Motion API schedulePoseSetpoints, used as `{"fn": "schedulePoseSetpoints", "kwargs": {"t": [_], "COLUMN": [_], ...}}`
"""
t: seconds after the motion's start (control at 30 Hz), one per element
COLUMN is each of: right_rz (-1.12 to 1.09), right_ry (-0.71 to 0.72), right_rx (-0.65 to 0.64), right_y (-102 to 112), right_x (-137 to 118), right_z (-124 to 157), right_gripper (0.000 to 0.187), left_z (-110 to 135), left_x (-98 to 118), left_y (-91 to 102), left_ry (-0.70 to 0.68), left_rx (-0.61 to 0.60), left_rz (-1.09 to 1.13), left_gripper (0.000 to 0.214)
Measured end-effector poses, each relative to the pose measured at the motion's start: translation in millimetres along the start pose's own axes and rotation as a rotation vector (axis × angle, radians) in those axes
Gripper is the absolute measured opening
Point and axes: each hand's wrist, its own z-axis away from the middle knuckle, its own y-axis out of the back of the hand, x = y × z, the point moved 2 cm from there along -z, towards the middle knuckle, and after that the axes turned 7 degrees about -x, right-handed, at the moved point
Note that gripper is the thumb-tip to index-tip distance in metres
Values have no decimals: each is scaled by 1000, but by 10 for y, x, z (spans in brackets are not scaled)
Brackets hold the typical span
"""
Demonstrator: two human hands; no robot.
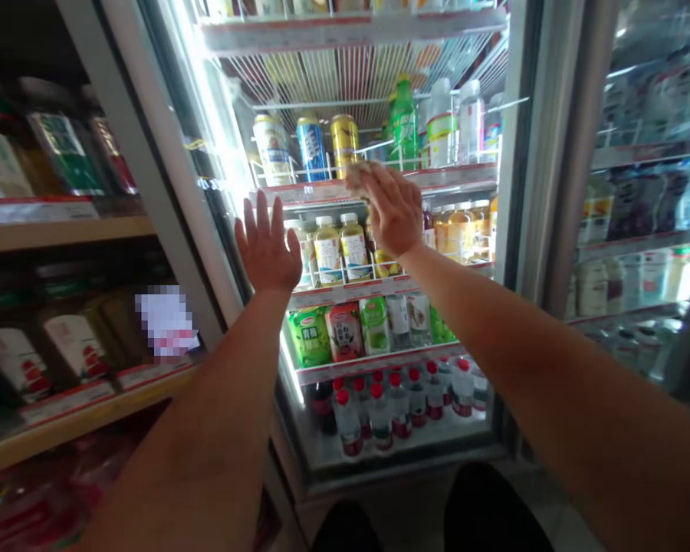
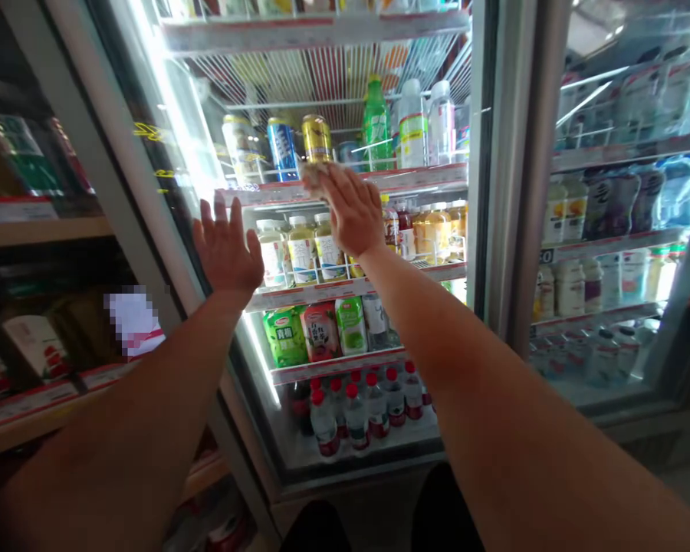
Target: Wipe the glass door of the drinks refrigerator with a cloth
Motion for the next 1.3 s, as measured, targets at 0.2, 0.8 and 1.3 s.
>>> {"fn": "schedulePoseSetpoints", "kwargs": {"t": [0.2,0.8,1.3], "right_rz": [-16,55,144], "right_ry": [217,-51,-110], "right_rx": [-204,52,-18], "right_y": [0,141,157], "right_x": [-16,686,573], "right_z": [135,894,848], "right_gripper": [54,69,60], "left_z": [-6,-20,-63], "left_x": [8,-40,-122], "left_y": [-13,-67,-66], "left_ry": [21,9,54], "left_rx": [-40,-112,-102], "left_rz": [-33,-32,145], "left_gripper": [64,58,69]}}
